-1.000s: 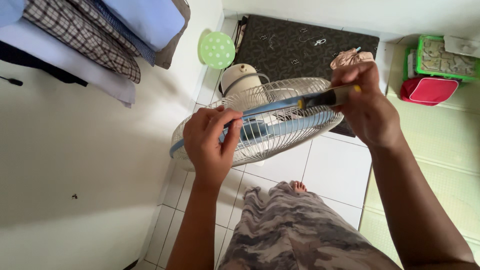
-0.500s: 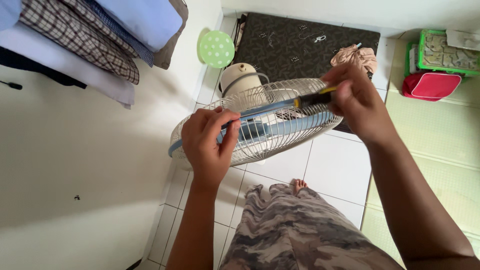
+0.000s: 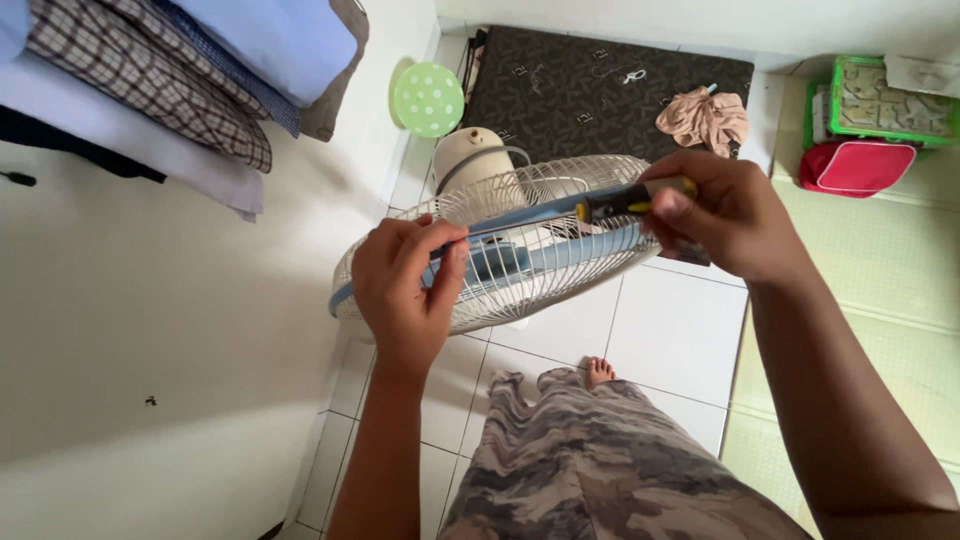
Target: The person services a standing electric fan on the floor. They remove the front grille, detach the blue fan blades from the motor hub, reattach the blades, clip the grille back on, and use a screwdriver to tighten the grille fastener.
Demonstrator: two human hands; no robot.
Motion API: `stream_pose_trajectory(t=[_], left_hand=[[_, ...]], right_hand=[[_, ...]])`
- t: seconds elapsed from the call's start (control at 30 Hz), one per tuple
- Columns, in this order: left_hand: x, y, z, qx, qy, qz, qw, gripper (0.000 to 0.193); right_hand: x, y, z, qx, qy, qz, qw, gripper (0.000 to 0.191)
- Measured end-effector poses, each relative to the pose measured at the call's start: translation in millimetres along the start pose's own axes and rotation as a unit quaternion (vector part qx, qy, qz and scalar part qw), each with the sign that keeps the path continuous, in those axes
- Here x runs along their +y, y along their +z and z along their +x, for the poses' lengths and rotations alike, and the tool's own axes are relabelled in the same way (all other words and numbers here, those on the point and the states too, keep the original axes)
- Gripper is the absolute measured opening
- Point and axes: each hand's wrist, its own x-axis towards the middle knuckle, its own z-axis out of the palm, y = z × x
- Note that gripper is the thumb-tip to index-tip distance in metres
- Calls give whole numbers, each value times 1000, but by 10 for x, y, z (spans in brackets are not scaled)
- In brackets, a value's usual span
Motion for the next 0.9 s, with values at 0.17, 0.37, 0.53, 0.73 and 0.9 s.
stream_pose_trajectory(t=[0.17, 0.37, 0.53, 0.73, 0.9], left_hand=[[-5, 19, 3, 2, -6, -12, 1000, 9], [-7, 17, -4, 1, -9, -13, 1000, 10], [-39, 10, -38, -1, -37, -50, 998, 20], [-103, -28, -84, -10, -23, -58, 998, 17], [-96, -23, -97, -11, -33, -50, 998, 21]], right_hand=[[9, 57, 5, -32, -28, 45, 998, 29], [-191, 90, -13, -106, -156, 194, 963, 29], [-80, 125, 51, -3, -153, 93, 984, 20], [79, 135, 71, 80, 17, 41, 996, 32], [-84, 103, 56, -13, -116, 80, 990, 30]])
